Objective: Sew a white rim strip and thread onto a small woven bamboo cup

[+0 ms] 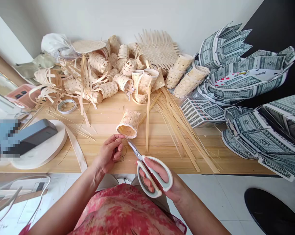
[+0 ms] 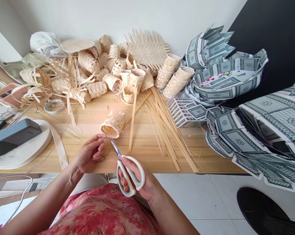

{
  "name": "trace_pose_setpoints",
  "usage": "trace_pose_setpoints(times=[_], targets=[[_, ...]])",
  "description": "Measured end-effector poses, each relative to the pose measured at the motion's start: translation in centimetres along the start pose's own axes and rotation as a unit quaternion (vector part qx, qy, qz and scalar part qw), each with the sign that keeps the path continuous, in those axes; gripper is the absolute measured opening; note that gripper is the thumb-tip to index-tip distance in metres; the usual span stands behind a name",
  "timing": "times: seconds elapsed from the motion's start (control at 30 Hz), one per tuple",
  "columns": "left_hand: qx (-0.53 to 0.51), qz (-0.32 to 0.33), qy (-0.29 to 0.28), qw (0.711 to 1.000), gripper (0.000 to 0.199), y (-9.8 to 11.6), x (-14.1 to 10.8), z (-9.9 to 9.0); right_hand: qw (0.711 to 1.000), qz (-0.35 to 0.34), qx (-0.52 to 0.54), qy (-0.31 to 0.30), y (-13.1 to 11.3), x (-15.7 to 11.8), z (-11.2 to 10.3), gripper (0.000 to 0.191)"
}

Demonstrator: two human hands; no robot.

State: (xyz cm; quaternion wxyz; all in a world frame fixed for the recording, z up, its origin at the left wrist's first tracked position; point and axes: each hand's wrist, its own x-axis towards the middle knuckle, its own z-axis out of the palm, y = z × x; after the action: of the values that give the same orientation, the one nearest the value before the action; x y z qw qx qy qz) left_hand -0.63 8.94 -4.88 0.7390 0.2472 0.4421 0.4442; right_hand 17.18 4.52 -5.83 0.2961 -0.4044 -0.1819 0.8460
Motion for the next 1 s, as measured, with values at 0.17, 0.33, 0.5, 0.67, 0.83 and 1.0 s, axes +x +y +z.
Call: trace_pose_setpoints(times=[0.17, 0.33, 0.5, 0.67, 0.83, 1.0], targets=[[0.001, 0.003, -0.001, 1.0, 0.02, -0.1, 0.0, 0.0, 1.0, -0.009, 0.002, -0.001, 0.0, 0.7, 0.1, 0.034], [0.0, 0.003, -0.004, 1.0, 0.022, -0.3, -0.1, -0.1, 1.0, -0.012, 0.012, -0.003, -0.2, 1.1, 0.5, 0.031], [-0.001, -0.001, -0.011, 1.0, 0.02, -0.3, -0.1, -0.1, 1.0, -0.018, 0.01, -0.013, -0.2, 1.4, 0.7, 0.035], [-0.002, -0.002, -0.01, 1.0, 0.022, -0.4, -0.1, -0.2, 1.0, -0.025, 0.006, -0.016, -0.1, 1.8, 0.7, 0.036], [0.001, 0.002, -0.01, 1.0, 0.023, -0.4, -0.1, -0.2, 0.999, -0.027, 0.019, -0.021, 0.0, 1.8, 0.7, 0.031], [0.009, 0.003, 0.002, 1.0, 0.024, -0.4, -0.2, -0.2, 0.999, -0.025, 0.038, -0.02, -0.1, 1.9, 0.8, 0.032]])
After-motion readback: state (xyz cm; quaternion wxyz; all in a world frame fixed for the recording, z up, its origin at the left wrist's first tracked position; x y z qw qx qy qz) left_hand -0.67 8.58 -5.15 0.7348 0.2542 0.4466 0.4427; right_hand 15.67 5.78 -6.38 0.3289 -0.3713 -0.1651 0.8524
